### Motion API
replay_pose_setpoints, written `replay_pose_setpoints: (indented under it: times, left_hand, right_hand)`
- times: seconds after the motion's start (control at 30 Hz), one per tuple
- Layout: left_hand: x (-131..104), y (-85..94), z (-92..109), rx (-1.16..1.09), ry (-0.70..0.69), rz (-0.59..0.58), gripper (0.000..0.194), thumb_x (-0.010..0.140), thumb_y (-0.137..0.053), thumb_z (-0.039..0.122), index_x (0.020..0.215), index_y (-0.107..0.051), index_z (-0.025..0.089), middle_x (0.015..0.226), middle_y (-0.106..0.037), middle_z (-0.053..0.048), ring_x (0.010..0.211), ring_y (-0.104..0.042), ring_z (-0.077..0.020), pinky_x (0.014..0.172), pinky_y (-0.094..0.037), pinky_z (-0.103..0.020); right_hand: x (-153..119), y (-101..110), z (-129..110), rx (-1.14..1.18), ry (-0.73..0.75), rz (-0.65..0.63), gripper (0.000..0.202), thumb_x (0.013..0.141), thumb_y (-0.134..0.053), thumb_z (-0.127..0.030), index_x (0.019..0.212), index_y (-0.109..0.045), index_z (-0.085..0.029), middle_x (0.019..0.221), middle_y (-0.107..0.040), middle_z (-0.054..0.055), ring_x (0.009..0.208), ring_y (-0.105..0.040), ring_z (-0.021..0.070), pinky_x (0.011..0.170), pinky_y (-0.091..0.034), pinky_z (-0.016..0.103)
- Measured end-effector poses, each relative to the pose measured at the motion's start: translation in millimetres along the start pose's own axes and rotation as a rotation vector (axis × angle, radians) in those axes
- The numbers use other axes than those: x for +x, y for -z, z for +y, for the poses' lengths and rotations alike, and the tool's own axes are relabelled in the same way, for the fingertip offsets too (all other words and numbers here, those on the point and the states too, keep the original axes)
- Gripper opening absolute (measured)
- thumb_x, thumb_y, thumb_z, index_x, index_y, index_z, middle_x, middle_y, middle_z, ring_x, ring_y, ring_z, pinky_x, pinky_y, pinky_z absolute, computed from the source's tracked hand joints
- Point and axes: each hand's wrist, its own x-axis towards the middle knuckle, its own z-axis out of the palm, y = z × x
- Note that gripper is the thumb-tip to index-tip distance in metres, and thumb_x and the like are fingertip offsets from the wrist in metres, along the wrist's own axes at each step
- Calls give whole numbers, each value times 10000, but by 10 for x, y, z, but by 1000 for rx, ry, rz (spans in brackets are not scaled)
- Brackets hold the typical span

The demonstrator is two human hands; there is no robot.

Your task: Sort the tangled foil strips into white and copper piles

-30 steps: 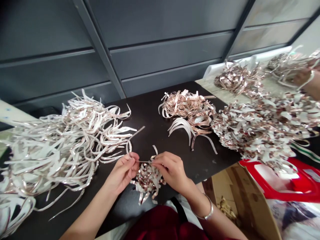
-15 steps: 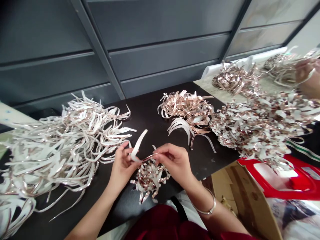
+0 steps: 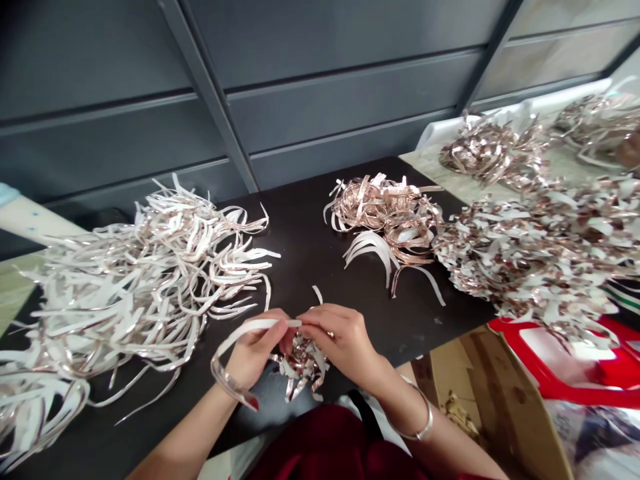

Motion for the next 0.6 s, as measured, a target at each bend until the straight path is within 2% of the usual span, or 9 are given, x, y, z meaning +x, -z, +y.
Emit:
replay_pose_setpoints:
  times: [0.1, 0.23, 0.37, 0.5, 0.6]
  left_hand:
    - [7, 37, 55, 299, -179, 6, 319, 839, -539, 312, 583, -645, 154, 594, -583, -38, 604, -550, -149, 584, -414, -247]
    - [12, 47, 9, 446, -318, -15, 327, 876, -473, 246, 615, -648, 158, 623, -591, -41, 614, -546, -150, 597, -405, -244]
    - [-5, 47, -76, 491, -339, -71, 259, 887, -459, 217, 703, -632, 156, 665, -551, -30, 590, -504, -129, 566, -371, -231]
    - [-20, 57, -104, 525, -348, -88, 222, 876, -474, 204, 716, -621, 157, 661, -519, -22, 569, -467, -121, 543, -333, -230]
    - [-26, 55, -97, 551, -367, -81, 230, 874, -479, 207, 684, -602, 164, 624, -486, -7, 540, -437, -114, 528, -313, -233]
  right_hand:
    - [-14, -6, -11, -79, 15, -17, 158, 867, -552, -136, 937, -689, -170, 820, -697, 73, 740, -653, 162, 672, -548, 264]
    - [-14, -32, -18, -261, 58, -46, 210, 903, -485, -160, 999, -671, -165, 822, -675, 88, 741, -623, 178, 653, -536, 293]
    - [1, -62, -20, -395, 74, -117, 242, 927, -441, -183, 920, -682, -168, 762, -648, 83, 726, -613, 179, 666, -520, 289]
    - [54, -55, -43, -485, 129, -219, 289, 923, -420, -150, 780, -670, -163, 670, -607, 67, 650, -584, 165, 618, -483, 262]
    - [87, -56, -65, -527, 158, -248, 322, 922, -402, -149, 721, -654, -160, 624, -581, 52, 600, -547, 147, 584, -445, 246]
